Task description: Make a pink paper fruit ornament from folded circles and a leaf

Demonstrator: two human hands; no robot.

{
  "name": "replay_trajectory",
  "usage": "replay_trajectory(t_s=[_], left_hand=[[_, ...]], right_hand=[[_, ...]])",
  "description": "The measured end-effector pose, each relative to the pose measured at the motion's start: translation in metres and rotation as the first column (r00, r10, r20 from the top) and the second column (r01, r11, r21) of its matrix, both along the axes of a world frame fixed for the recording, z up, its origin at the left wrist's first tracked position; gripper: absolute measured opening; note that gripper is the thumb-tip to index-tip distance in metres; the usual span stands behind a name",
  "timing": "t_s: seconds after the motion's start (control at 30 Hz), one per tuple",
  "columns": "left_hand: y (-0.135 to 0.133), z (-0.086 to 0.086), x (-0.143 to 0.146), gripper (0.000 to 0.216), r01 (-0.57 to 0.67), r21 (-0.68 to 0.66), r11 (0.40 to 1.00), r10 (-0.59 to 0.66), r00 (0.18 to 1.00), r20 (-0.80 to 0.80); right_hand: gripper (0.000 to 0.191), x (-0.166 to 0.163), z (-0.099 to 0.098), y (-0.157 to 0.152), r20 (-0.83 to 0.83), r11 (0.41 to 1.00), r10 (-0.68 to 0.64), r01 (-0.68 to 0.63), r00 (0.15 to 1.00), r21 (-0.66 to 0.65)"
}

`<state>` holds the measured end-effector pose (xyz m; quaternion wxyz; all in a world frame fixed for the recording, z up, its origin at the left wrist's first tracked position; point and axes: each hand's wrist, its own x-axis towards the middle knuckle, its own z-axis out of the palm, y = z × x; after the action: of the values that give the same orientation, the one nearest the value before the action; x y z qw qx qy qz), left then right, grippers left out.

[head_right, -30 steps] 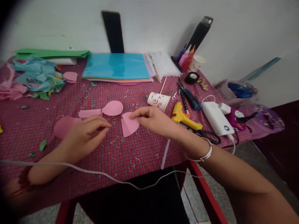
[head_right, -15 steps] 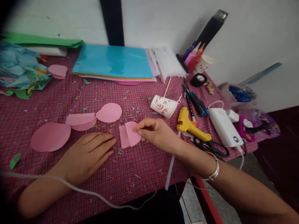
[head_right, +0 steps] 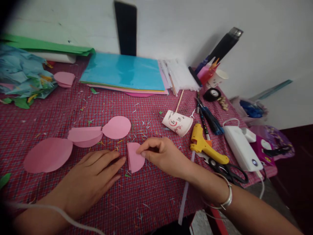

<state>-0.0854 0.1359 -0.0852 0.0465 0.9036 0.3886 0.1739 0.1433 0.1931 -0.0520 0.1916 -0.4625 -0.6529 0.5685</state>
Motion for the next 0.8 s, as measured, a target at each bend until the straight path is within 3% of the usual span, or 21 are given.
replay_trajectory(t_s=[0.8], left_hand=[[-0.0025, 0.0007, 0.0001, 0.028, -0.027, 0.017, 0.999, 0.027, 1.000, 0.008]], right_hand=[[0.009, -0.0071, 0.0008, 0.0059, 0.057, 0.999, -0.009, 0.012, 0.998, -0.046]])
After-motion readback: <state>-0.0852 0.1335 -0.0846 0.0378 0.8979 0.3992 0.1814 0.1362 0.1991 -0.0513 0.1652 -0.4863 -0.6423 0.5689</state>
